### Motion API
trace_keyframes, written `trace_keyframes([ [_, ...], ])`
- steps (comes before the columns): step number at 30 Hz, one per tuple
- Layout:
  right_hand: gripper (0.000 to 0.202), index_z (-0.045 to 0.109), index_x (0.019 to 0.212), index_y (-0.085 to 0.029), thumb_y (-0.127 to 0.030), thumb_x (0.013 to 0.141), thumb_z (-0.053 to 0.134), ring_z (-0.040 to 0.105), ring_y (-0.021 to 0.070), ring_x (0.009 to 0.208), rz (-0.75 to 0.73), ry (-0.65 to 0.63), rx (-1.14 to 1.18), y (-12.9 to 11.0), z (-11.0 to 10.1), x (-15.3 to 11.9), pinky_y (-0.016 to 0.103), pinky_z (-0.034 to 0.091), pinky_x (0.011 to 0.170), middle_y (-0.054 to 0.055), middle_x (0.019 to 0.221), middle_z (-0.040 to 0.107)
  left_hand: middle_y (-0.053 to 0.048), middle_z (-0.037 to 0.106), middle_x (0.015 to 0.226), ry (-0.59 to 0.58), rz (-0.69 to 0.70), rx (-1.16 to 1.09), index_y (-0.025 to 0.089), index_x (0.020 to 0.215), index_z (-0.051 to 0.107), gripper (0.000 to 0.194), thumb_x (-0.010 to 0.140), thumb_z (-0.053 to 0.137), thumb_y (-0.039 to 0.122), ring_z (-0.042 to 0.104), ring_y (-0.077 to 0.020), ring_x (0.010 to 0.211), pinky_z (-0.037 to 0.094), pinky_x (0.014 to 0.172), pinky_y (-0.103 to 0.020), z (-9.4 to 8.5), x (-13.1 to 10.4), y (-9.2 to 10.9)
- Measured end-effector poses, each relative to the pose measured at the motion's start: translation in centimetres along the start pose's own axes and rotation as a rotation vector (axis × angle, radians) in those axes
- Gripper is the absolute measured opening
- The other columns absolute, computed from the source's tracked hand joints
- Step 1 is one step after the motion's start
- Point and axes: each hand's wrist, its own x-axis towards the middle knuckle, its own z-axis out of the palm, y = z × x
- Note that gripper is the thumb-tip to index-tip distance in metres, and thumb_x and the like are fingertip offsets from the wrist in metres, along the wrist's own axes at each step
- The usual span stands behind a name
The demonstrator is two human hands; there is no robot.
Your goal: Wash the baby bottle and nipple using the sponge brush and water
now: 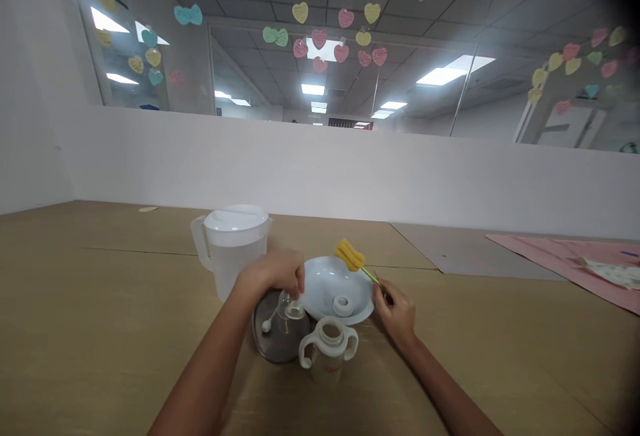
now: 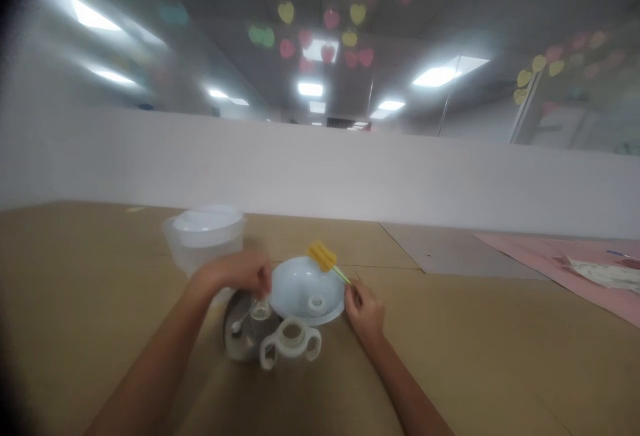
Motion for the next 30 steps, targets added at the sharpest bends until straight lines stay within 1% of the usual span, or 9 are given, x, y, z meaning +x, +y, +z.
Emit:
trace_keyframes([
  [2, 0.031, 0.066, 0.082, -0.015, -0.034, 0.083, 0.042, 0.054, 0.0105, 0.050, 0.002, 0.008, -0.009, 0.0, 0.0, 0.0, 0.020, 0.042, 0.049, 0.004, 0.068, 0.066, -0.002, 0.066, 0.057, -0.009, -0.121, 0.074, 0.017, 0.056, 0.068, 0.013, 0.047, 0.065, 0.008, 0.060, -0.0175, 0.058, 0.043, 0.053, -0.023, 0.5, 0.7, -0.5],
  [7, 0.030, 0.066, 0.082, -0.015, -0.033, 0.083, 0.042, 0.055, 0.0103, 0.050, -0.035, 0.006, -0.012, 0.0, 0.1, 0.0, 0.020, 0.042, 0.050, 0.004, 0.069, 0.066, -0.002, 0.058, 0.043, -0.205, -0.253, 0.013, 0.016, 0.044, 0.061, 0.011, 0.044, 0.066, 0.006, 0.056, -0.0176, 0.049, 0.046, 0.052, -0.028, 1.4, 2.7, -1.8],
  [13, 0.029, 0.065, 0.082, -0.015, -0.033, 0.083, 0.043, 0.054, 0.0104, 0.051, -0.041, 0.000, -0.011, 0.1, 0.1, -0.1, 0.020, 0.041, 0.051, 0.004, 0.069, 0.066, -0.002, 0.056, 0.042, -0.174, -0.309, 0.018, 0.014, 0.045, 0.059, 0.012, 0.045, 0.066, 0.005, 0.054, -0.0161, 0.045, 0.047, 0.050, -0.029, 1.9, 3.6, -2.5],
  [17, 0.028, 0.065, 0.082, -0.015, -0.033, 0.083, 0.044, 0.054, 0.0101, 0.050, -0.029, -0.005, -0.017, 0.1, 0.1, -0.1, 0.020, 0.041, 0.051, 0.004, 0.069, 0.066, -0.004, 0.060, 0.046, -0.160, -0.332, 0.076, 0.013, 0.050, 0.062, 0.011, 0.045, 0.069, 0.006, 0.058, -0.0197, 0.049, 0.049, 0.051, -0.030, 1.9, 2.8, -1.4],
  [19, 0.028, 0.065, 0.082, -0.015, -0.033, 0.083, 0.044, 0.054, 0.0098, 0.050, -0.026, -0.006, -0.015, 0.1, 0.1, -0.1, 0.020, 0.041, 0.051, 0.004, 0.070, 0.066, -0.009, 0.065, 0.057, -0.078, -0.319, 0.165, 0.012, 0.056, 0.064, 0.011, 0.048, 0.066, 0.004, 0.062, -0.0239, 0.059, 0.050, 0.058, -0.034, 1.7, 2.0, -0.2],
  [21, 0.028, 0.065, 0.083, -0.015, -0.033, 0.083, 0.044, 0.053, 0.0097, 0.050, -0.030, -0.008, -0.010, 0.1, 0.1, -0.1, 0.020, 0.041, 0.050, 0.004, 0.069, 0.066, -0.016, 0.068, 0.077, 0.062, -0.279, 0.252, 0.010, 0.066, 0.066, 0.013, 0.058, 0.059, 0.003, 0.062, -0.0282, 0.078, 0.048, 0.072, -0.038, 1.7, 1.4, 1.0],
  [24, 0.029, 0.065, 0.083, -0.015, -0.033, 0.083, 0.043, 0.053, 0.0098, 0.049, -0.030, -0.007, -0.007, 0.0, 0.0, -0.1, 0.020, 0.040, 0.049, 0.003, 0.067, 0.065, -0.015, 0.065, 0.094, 0.245, -0.087, 0.325, 0.013, 0.086, 0.066, 0.026, 0.068, 0.049, 0.005, 0.059, -0.0263, 0.093, 0.044, 0.081, -0.036, 2.7, 1.8, 2.5],
  [27, 0.028, 0.065, 0.082, -0.014, -0.033, 0.083, 0.043, 0.053, 0.0097, 0.049, -0.031, -0.010, -0.007, -0.2, -0.1, -0.1, 0.020, 0.039, 0.049, 0.003, 0.064, 0.064, -0.008, 0.067, 0.093, 0.173, 0.117, 0.281, 0.021, 0.091, 0.066, 0.024, 0.071, 0.053, 0.019, 0.060, -0.0231, 0.088, 0.045, 0.078, -0.033, 5.2, 3.8, 2.8],
  [30, 0.028, 0.064, 0.081, -0.014, -0.032, 0.083, 0.043, 0.053, 0.0097, 0.050, -0.051, -0.008, -0.020, -0.3, -0.2, 0.0, 0.020, 0.040, 0.051, 0.003, 0.064, 0.064, -0.011, 0.066, 0.093, 0.102, 0.099, 0.296, 0.017, 0.088, 0.067, 0.026, 0.074, 0.051, 0.033, 0.061, -0.0252, 0.084, 0.047, 0.072, -0.035, 7.9, 6.2, 2.1],
])
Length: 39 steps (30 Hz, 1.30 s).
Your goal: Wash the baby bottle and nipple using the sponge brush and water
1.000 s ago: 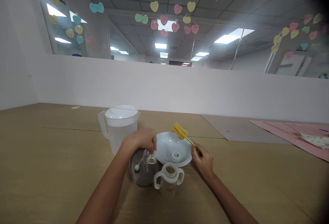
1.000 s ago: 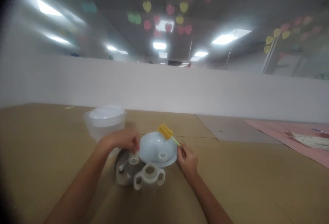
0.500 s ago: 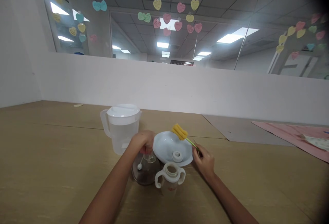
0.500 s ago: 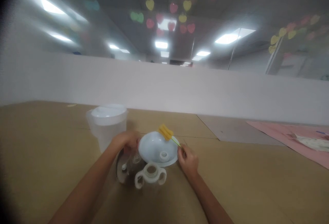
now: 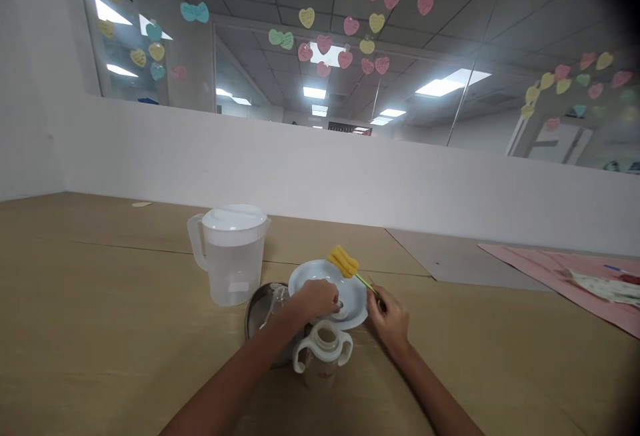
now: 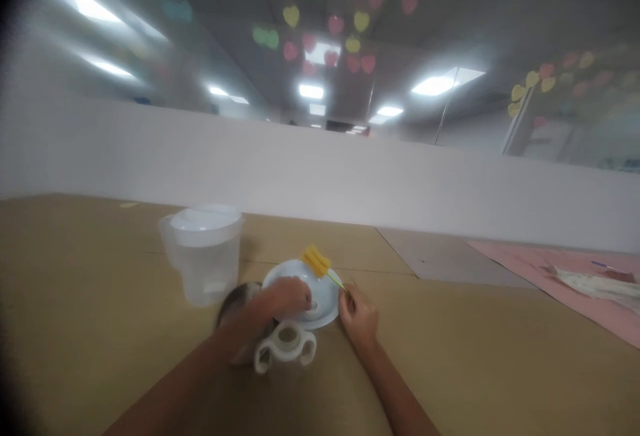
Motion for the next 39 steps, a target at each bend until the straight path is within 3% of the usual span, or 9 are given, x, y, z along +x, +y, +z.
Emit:
trace_keyframes([
  [4, 0.027, 0.064, 0.081, -0.014, -0.032, 0.083, 0.044, 0.054, 0.0100, 0.051, -0.012, 0.029, -0.003, 0.3, 0.2, 0.0, 0.020, 0.040, 0.052, 0.004, 0.067, 0.065, -0.009, 0.065, 0.094, -0.010, -0.014, -0.018, 0.019, 0.090, 0.065, 0.028, 0.070, 0.057, 0.036, 0.060, -0.0240, 0.085, 0.046, 0.073, -0.033, 1.9, 1.1, -0.9],
  [7, 0.026, 0.064, 0.083, -0.014, -0.032, 0.083, 0.045, 0.054, 0.0100, 0.051, -0.009, 0.023, 0.009, 0.6, 0.3, 0.0, 0.020, 0.040, 0.052, 0.004, 0.068, 0.065, -0.006, 0.065, 0.092, -0.024, -0.006, -0.038, 0.020, 0.089, 0.064, 0.030, 0.064, 0.063, 0.036, 0.059, -0.0240, 0.082, 0.045, 0.068, -0.031, 2.0, 1.0, -1.3],
  [11, 0.027, 0.064, 0.083, -0.014, -0.032, 0.083, 0.044, 0.053, 0.0098, 0.051, 0.004, 0.002, 0.018, 0.5, 0.2, -0.1, 0.020, 0.040, 0.052, 0.003, 0.066, 0.064, -0.003, 0.064, 0.086, -0.036, 0.041, -0.083, 0.020, 0.084, 0.062, 0.022, 0.067, 0.060, 0.034, 0.058, -0.0199, 0.077, 0.043, 0.064, -0.027, 1.7, 0.9, -1.3],
  [15, 0.028, 0.064, 0.082, -0.013, -0.033, 0.083, 0.044, 0.051, 0.0093, 0.048, 0.044, 0.042, 0.050, 0.2, 0.0, -0.2, 0.019, 0.039, 0.049, 0.003, 0.062, 0.062, -0.002, 0.061, 0.084, 0.044, 0.109, -0.161, 0.018, 0.082, 0.057, 0.018, 0.079, 0.047, 0.032, 0.056, -0.0157, 0.076, 0.041, 0.066, -0.025, 0.3, 0.8, -1.9],
  [20, 0.027, 0.064, 0.083, -0.012, -0.032, 0.082, 0.046, 0.052, 0.0094, 0.050, 0.077, 0.100, 0.103, 0.3, 0.1, -0.2, 0.019, 0.041, 0.051, 0.004, 0.065, 0.064, -0.006, 0.054, 0.095, 0.312, 0.187, -0.375, 0.015, 0.089, 0.053, 0.028, 0.086, 0.037, 0.038, 0.052, -0.0158, 0.087, 0.040, 0.077, -0.027, -3.2, -0.6, -3.0],
  [26, 0.029, 0.065, 0.085, -0.013, -0.034, 0.083, 0.044, 0.054, 0.0097, 0.051, 0.115, 0.070, 0.057, 0.4, 0.4, -0.2, 0.019, 0.041, 0.051, 0.004, 0.068, 0.065, -0.003, 0.054, 0.097, 0.364, 0.307, -0.588, 0.018, 0.092, 0.052, 0.025, 0.086, 0.039, 0.038, 0.052, -0.0133, 0.086, 0.040, 0.077, -0.025, -5.5, -2.5, -2.2],
  [35, 0.023, 0.064, 0.082, -0.014, -0.027, 0.082, 0.046, 0.055, 0.0092, 0.051, -0.081, 0.090, 0.023, -0.1, 0.1, 0.0, 0.019, 0.043, 0.052, 0.004, 0.070, 0.066, -0.003, 0.054, 0.092, 0.645, 0.180, -0.464, 0.018, 0.085, 0.051, 0.017, 0.085, 0.041, 0.032, 0.053, -0.0140, 0.082, 0.041, 0.072, -0.025, -5.9, -2.3, -2.0],
  [37, 0.021, 0.064, 0.082, -0.014, -0.026, 0.082, 0.046, 0.056, 0.0095, 0.054, -0.104, 0.088, 0.029, -0.2, 0.0, 0.1, 0.019, 0.044, 0.054, 0.004, 0.071, 0.066, -0.004, 0.053, 0.092, 0.635, 0.129, -0.375, 0.018, 0.084, 0.051, 0.016, 0.083, 0.041, 0.031, 0.053, -0.0138, 0.079, 0.041, 0.070, -0.025, -6.2, -2.7, -2.4],
  [39, 0.021, 0.064, 0.082, -0.014, -0.026, 0.082, 0.046, 0.057, 0.0098, 0.054, -0.107, 0.088, 0.026, -0.2, 0.0, 0.1, 0.019, 0.044, 0.055, 0.005, 0.072, 0.066, -0.003, 0.056, 0.085, 0.536, 0.048, -0.238, 0.018, 0.080, 0.053, 0.016, 0.080, 0.043, 0.030, 0.053, -0.0149, 0.074, 0.040, 0.067, -0.026, -6.6, -3.4, -2.9],
])
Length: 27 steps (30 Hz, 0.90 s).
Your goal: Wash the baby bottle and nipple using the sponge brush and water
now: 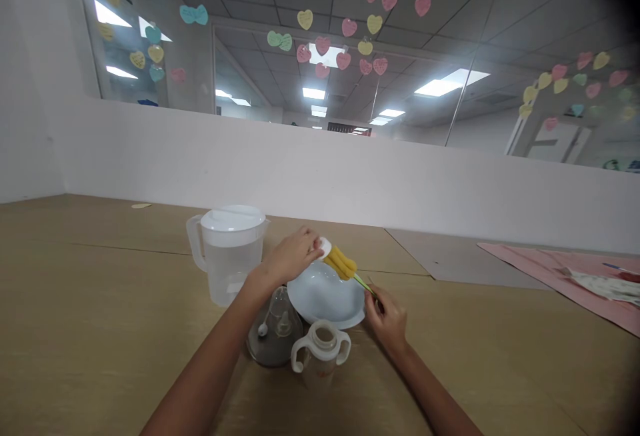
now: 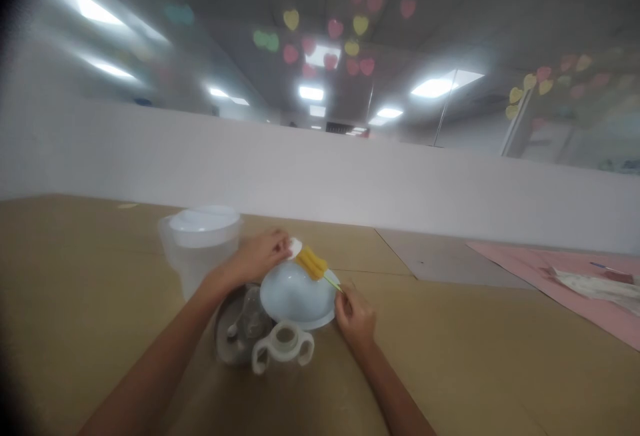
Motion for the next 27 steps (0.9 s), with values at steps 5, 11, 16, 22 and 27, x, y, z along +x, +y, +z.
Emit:
trace_keyframes([
  [5, 0.023, 0.064, 0.080, -0.014, -0.027, 0.082, 0.045, 0.055, 0.0097, 0.052, 0.025, 0.002, -0.008, 0.0, -0.1, 0.1, 0.019, 0.043, 0.052, 0.004, 0.067, 0.065, 0.001, 0.056, 0.059, -0.498, -0.245, 0.156, 0.017, 0.061, 0.054, 0.012, 0.065, 0.055, 0.027, 0.052, -0.0143, 0.057, 0.034, 0.050, -0.023, -1.6, -1.0, -0.4],
  [11, 0.023, 0.065, 0.081, -0.015, -0.027, 0.082, 0.045, 0.054, 0.0095, 0.051, 0.028, -0.040, -0.021, 0.1, -0.1, 0.0, 0.020, 0.043, 0.052, 0.004, 0.067, 0.065, 0.001, 0.060, 0.057, -0.729, -0.363, 0.168, 0.016, 0.060, 0.059, 0.010, 0.053, 0.064, 0.021, 0.054, -0.0142, 0.055, 0.038, 0.049, -0.022, -1.3, -0.8, -1.2],
  [16, 0.022, 0.065, 0.081, -0.015, -0.026, 0.082, 0.046, 0.056, 0.0098, 0.054, 0.011, -0.029, -0.020, 0.2, -0.1, -0.1, 0.020, 0.043, 0.055, 0.004, 0.069, 0.065, 0.001, 0.057, 0.050, -0.776, -0.426, 0.043, 0.016, 0.058, 0.058, 0.014, 0.050, 0.067, 0.023, 0.055, -0.0146, 0.053, 0.043, 0.050, -0.023, -1.1, -1.0, -2.2],
  [22, 0.023, 0.064, 0.081, -0.015, -0.027, 0.082, 0.045, 0.054, 0.0088, 0.052, 0.038, -0.042, -0.013, 0.2, 0.0, -0.1, 0.019, 0.042, 0.053, 0.003, 0.068, 0.064, 0.002, 0.054, 0.045, -0.832, -0.562, 0.015, 0.017, 0.061, 0.052, 0.021, 0.049, 0.069, 0.021, 0.057, -0.0158, 0.048, 0.049, 0.050, -0.028, -1.0, -1.1, -1.8],
  [27, 0.024, 0.064, 0.080, -0.015, -0.028, 0.082, 0.044, 0.053, 0.0090, 0.051, 0.042, -0.045, -0.032, 0.1, 0.0, -0.1, 0.019, 0.040, 0.051, 0.003, 0.064, 0.063, -0.003, 0.060, 0.050, -0.901, -0.523, 0.153, 0.015, 0.053, 0.057, 0.026, 0.042, 0.076, 0.029, 0.058, -0.0184, 0.051, 0.050, 0.053, -0.030, 0.4, -0.8, -1.5],
])
